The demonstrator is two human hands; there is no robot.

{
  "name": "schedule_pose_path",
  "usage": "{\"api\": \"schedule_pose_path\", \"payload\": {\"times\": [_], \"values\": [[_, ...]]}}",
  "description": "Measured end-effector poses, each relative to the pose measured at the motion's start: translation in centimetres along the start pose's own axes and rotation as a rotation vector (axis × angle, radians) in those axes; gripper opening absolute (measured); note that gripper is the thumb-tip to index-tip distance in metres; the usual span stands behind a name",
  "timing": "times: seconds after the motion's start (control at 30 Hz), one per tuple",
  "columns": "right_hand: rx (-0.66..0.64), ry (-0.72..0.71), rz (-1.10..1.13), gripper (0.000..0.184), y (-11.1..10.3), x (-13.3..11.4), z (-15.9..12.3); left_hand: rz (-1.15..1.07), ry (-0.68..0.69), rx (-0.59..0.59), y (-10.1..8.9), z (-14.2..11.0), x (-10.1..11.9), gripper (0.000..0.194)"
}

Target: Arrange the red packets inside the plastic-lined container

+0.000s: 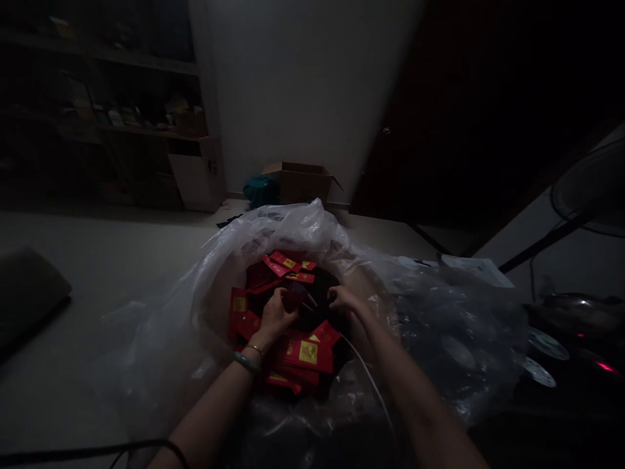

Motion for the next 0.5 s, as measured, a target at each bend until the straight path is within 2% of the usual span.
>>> {"api": "schedule_pose_path", "payload": {"times": [0.1, 0.2, 0.33, 0.5], "values": [[-0.034, 0.023, 0.058, 0.010, -1.3, -2.3, -0.3, 0.002, -0.005, -0.010, 0.0, 0.0, 0.0, 0.041], [-0.025, -0.034, 0.140, 0.017, -2.1, -6.3, -0.6, 0.004, -0.013, -0.030, 0.1, 0.0, 0.0, 0.043], [-0.068, -0.105, 0.176, 0.020, -0.7, -10.7, -0.7, 0.008, -0.013, -0.048, 0.1, 0.0, 0.1, 0.043], [0.029, -0.210, 0.015, 0.017, 0.9, -12.9, -0.6, -0.001, -0.039, -0.057, 0.1, 0.0, -0.1, 0.045]]}}
Point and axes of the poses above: each hand's wrist, its own z-axis towards the middle knuckle, its own y-axis out of the palm, x = y × z, the point moved 9 cm from there along z, towards the middle knuckle, and after that the axes turned 12 degrees about y, right-handed, at the moved point
